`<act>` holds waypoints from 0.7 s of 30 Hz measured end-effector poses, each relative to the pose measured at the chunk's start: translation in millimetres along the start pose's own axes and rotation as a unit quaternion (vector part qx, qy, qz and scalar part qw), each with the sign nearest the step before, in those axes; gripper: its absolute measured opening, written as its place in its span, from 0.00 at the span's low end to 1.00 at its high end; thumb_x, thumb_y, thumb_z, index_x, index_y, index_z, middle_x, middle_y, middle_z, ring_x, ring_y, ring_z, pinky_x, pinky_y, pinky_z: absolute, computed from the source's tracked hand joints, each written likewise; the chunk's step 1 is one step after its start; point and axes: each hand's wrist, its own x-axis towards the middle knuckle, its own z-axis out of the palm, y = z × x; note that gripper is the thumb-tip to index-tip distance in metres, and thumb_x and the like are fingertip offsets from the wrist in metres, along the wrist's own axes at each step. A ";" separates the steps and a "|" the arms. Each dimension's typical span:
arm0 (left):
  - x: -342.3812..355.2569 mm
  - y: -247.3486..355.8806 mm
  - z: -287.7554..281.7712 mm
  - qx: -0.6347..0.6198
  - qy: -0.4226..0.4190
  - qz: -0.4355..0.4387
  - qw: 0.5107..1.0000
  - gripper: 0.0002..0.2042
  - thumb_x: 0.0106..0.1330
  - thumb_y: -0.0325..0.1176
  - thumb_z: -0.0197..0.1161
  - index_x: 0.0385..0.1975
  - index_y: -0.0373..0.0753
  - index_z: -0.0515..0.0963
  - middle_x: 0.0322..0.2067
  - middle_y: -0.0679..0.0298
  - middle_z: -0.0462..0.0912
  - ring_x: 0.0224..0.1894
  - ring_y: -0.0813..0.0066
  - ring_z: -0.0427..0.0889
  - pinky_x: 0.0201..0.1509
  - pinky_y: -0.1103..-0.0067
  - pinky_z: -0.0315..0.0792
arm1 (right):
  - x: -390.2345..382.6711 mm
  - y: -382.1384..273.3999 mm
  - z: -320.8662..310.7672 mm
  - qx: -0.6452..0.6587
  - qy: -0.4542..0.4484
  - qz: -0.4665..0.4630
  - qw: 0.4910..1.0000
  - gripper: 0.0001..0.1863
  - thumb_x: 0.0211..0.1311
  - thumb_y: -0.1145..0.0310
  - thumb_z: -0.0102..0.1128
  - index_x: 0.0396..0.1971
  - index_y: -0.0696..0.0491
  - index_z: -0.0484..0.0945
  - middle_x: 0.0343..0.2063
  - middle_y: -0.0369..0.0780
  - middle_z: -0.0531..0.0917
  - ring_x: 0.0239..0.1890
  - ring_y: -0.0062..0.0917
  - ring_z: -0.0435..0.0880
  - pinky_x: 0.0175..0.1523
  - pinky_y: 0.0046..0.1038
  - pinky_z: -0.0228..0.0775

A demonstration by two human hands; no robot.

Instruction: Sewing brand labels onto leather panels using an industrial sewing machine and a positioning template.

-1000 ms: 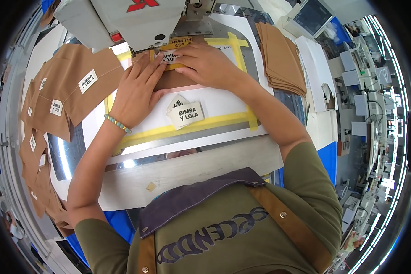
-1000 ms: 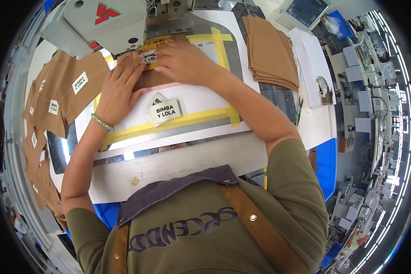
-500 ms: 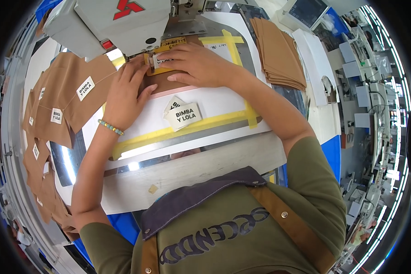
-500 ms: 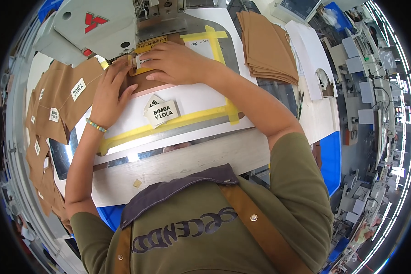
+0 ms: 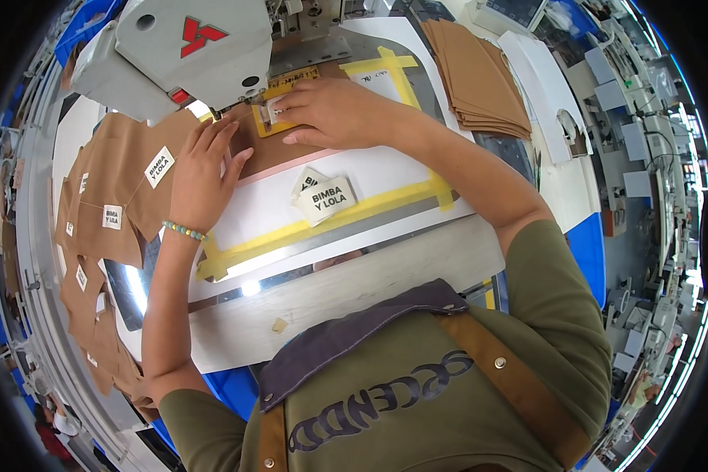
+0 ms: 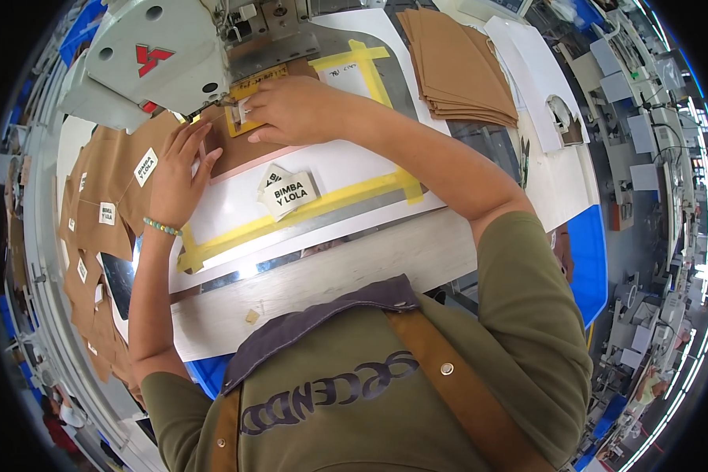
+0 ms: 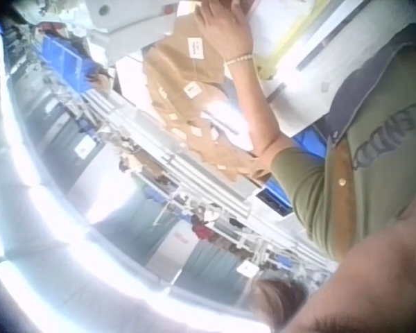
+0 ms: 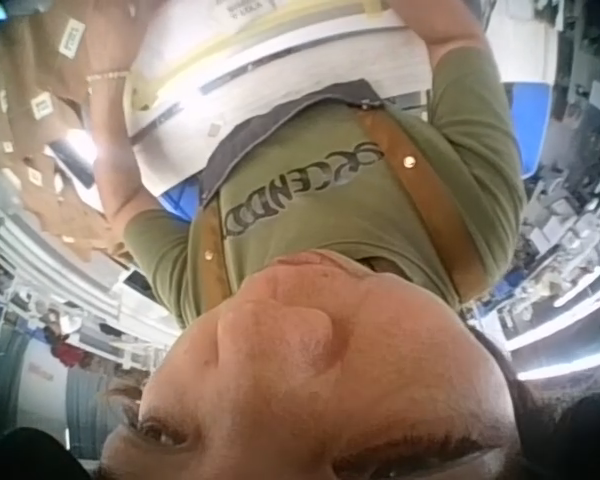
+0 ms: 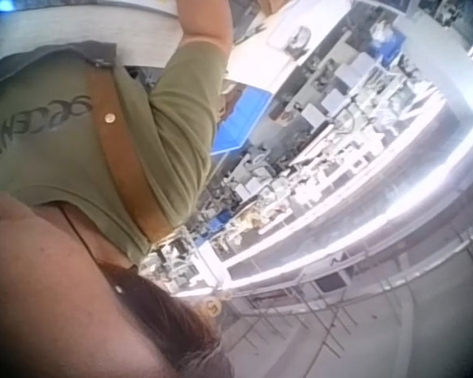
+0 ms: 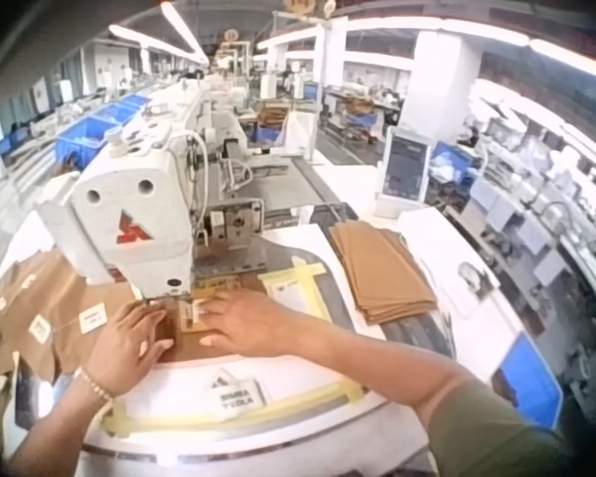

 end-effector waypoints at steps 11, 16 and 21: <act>-1.2 -1.4 -1.0 0.007 -0.003 0.012 1.000 0.20 0.75 0.37 0.66 0.62 0.33 0.80 0.64 0.53 0.82 0.68 0.48 0.77 0.68 0.62 0.76 | 6.3 2.2 -0.8 0.015 -0.003 0.012 1.000 0.23 0.78 0.51 0.60 0.58 0.52 0.87 0.68 0.38 0.82 0.70 0.38 0.77 0.74 0.39 0.71; -0.3 -3.4 -2.2 0.010 0.000 0.020 1.000 0.21 0.75 0.38 0.66 0.62 0.32 0.81 0.63 0.53 0.83 0.68 0.48 0.77 0.69 0.62 0.75 | 10.7 13.1 4.3 0.013 0.022 -0.001 1.000 0.22 0.78 0.52 0.60 0.59 0.52 0.87 0.68 0.39 0.82 0.70 0.38 0.77 0.74 0.40 0.71; 2.6 -7.6 1.4 0.012 -0.010 0.023 1.000 0.22 0.75 0.38 0.67 0.63 0.31 0.80 0.65 0.53 0.82 0.67 0.47 0.77 0.70 0.61 0.74 | 12.9 13.6 5.0 0.003 0.049 -0.001 0.999 0.24 0.78 0.52 0.61 0.61 0.53 0.85 0.68 0.41 0.82 0.71 0.39 0.77 0.76 0.40 0.69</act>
